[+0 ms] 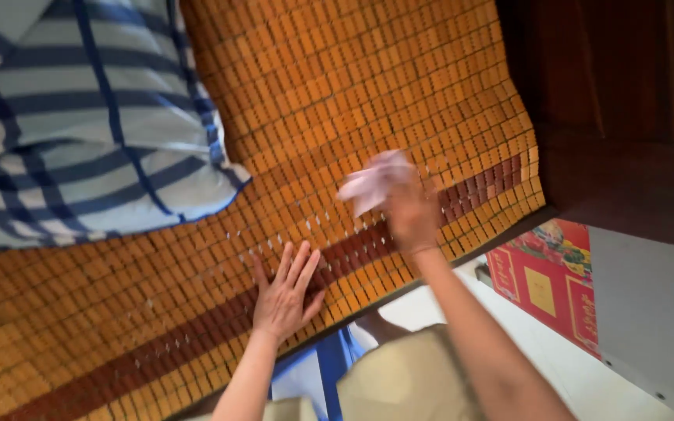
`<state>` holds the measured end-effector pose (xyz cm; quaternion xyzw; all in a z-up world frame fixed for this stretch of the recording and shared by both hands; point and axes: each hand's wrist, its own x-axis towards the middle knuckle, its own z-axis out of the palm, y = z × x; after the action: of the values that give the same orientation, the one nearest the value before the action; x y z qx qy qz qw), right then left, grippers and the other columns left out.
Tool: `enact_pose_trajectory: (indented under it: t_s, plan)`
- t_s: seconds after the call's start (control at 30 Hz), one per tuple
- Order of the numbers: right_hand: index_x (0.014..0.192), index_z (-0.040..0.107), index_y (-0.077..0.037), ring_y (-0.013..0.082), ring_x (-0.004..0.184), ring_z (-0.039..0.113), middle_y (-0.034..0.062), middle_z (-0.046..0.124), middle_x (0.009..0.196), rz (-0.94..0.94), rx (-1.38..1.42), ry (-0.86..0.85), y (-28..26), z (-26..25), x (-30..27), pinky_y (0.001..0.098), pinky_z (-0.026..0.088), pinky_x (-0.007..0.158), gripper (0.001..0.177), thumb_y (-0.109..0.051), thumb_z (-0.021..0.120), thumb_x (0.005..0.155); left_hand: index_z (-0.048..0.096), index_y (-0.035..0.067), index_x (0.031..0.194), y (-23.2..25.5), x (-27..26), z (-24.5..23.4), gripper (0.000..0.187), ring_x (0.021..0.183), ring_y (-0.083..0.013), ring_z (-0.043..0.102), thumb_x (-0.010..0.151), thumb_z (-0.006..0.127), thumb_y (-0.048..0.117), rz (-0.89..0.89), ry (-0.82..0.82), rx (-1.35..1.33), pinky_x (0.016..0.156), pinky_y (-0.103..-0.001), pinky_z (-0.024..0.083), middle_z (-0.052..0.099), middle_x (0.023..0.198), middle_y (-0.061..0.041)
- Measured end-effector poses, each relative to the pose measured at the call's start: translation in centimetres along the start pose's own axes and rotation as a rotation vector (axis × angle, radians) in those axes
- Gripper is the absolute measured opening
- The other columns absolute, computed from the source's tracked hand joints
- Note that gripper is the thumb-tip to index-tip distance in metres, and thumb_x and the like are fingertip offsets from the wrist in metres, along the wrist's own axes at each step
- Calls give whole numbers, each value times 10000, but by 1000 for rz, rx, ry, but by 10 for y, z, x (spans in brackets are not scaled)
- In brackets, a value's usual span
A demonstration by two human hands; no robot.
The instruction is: The person removes a blue and white checkered pillow and blanket from a wooden bed with a woven mat. They then use a white cloth to wipe the wooden bed frame and the slats underneath the mat.
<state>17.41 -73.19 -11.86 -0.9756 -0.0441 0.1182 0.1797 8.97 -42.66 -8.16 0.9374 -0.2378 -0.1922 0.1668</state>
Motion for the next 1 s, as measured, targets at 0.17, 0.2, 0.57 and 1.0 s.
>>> enact_pose_trajectory:
  t_s: [0.17,0.2,0.57,1.0]
  plan:
    - [1588,468,-23,406,1564,222,343,332,1619,353,-270,437,142,-31,11,697,150,1233,467,-142,476,1137,274,194,1564,5,4,-4,829,1510,-293,200,869,582,525,4,71,8,1161,-742,90,243,1639,4]
    - [1588,468,-23,406,1564,222,343,332,1619,358,-276,453,156,-22,20,697,150,1233,467,-142,476,1137,274,194,1564,5,4,-2,829,1510,-293,200,869,582,525,18,82,11,1161,-742,90,243,1639,4]
    - [1141,714,-87,341,1274,654,136,707,1322,-514,255,293,-59,11,-28,481,498,1126,199,-121,690,946,322,126,1515,-7,-5,31,790,1492,-320,232,849,607,442,109,278,-71,1174,-673,126,304,1581,-79]
    - [1193,699,-123,394,921,691,167,707,1086,304,19,656,163,-19,-41,508,565,790,203,-196,589,1039,385,178,1513,16,-16,1,729,1497,-326,267,885,628,455,147,336,3,1195,-619,146,371,1592,-57]
